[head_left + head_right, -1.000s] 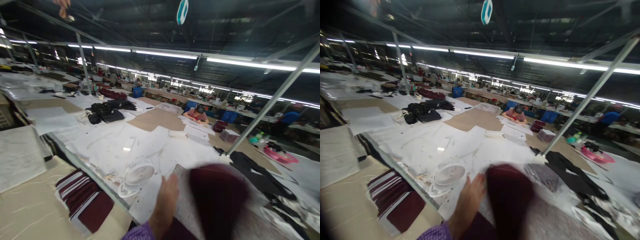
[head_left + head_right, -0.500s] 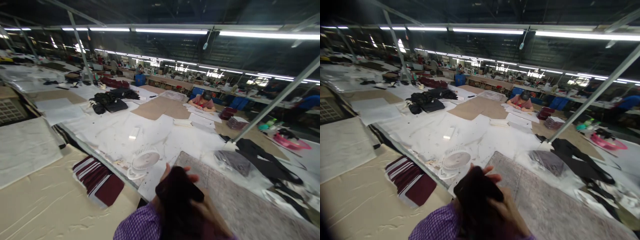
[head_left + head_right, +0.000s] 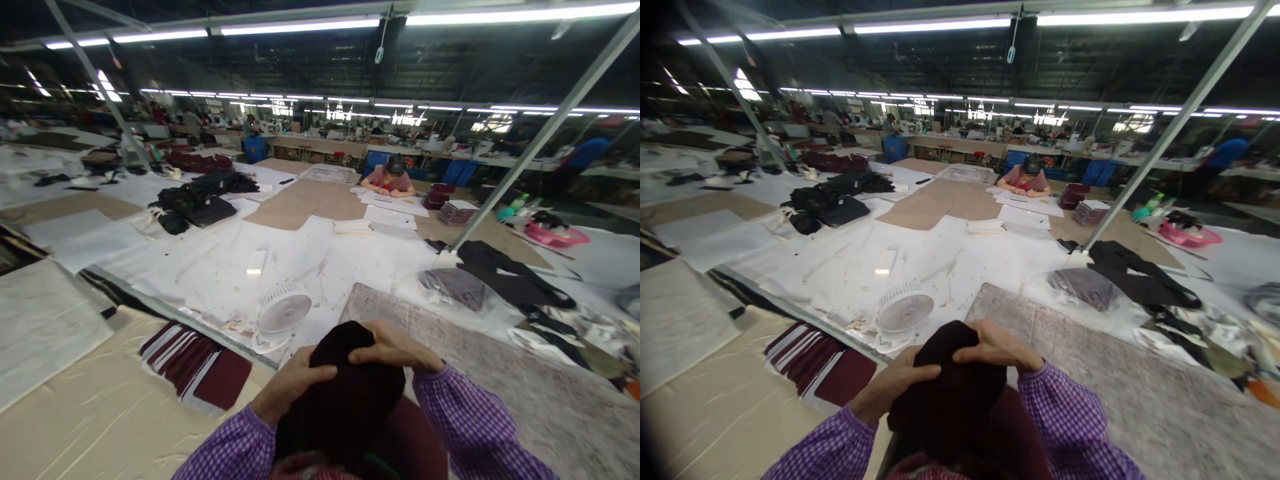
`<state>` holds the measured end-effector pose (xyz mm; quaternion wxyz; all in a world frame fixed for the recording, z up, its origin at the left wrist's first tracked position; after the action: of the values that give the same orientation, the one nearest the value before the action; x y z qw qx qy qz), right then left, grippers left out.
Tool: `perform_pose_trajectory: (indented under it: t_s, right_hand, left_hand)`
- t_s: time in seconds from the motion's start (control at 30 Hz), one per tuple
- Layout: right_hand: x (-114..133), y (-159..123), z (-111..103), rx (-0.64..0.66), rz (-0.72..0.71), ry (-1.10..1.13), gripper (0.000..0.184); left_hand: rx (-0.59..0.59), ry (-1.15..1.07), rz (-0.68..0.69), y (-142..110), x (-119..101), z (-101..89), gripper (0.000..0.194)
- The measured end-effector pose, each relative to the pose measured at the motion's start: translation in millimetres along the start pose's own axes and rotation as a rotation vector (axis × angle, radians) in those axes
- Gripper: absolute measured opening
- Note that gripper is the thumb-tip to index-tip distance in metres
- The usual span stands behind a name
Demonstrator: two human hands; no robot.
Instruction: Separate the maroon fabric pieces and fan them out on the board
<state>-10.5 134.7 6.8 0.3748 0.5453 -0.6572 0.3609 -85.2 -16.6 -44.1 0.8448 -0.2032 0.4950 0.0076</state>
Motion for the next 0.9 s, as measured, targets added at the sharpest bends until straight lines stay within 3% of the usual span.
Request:
perform_pose_trajectory:
  t_s: [0.1,0.17,0.2,0.27,0.37,0.6,0.8,0.9]
  right_hand:
    - [-13,-7,-23,-0.379,-0.029,-0.036,0.039]
    - [-12,-22,-29,-0.627,-0.080,-0.099,0.034]
    - [-8,-27,-25,-0.638,-0.113,-0.120,0.029]
    - [1,-33,-7,-0.529,-0.213,-0.153,0.022]
    - [10,-36,16,-0.428,-0.307,-0.203,0.031]
    - [3,-31,23,-0.400,-0.219,-0.180,0.029]
    - [-2,-34,26,-0.526,-0.128,-0.158,0.044]
    - [0,-31,35,-0.470,-0.024,-0.075,0.041]
  left_hand:
    - [-0.115,-0.201,0.024,-7,8,-8.1,0.033]
    - [-0.205,-0.329,0.049,-14,10,-12.9,0.032]
    - [-0.238,-0.364,0.058,-17,11,-13.8,0.031]
    - [-0.279,-0.402,0.072,-22,11,-12.8,0.029]
    - [-0.305,-0.412,0.074,-26,8,-8.1,0.029]
    - [-0.319,-0.378,0.068,-34,2,-5.4,0.028]
    - [-0.390,-0.402,0.082,-39,3,-11.6,0.025]
    - [-0.407,-0.420,0.095,-42,2,-11.7,0.028]
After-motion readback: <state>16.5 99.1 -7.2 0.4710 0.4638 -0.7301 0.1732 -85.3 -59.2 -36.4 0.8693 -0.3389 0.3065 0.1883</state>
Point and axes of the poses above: each hand's wrist, its own y-axis towards the middle knuckle, its own z-axis out of the palm, x = y × z, the point moved 5 cm from there along y, towards the middle knuckle, and after that the axes turned 4 degrees about -z, right-handed, at the moved point
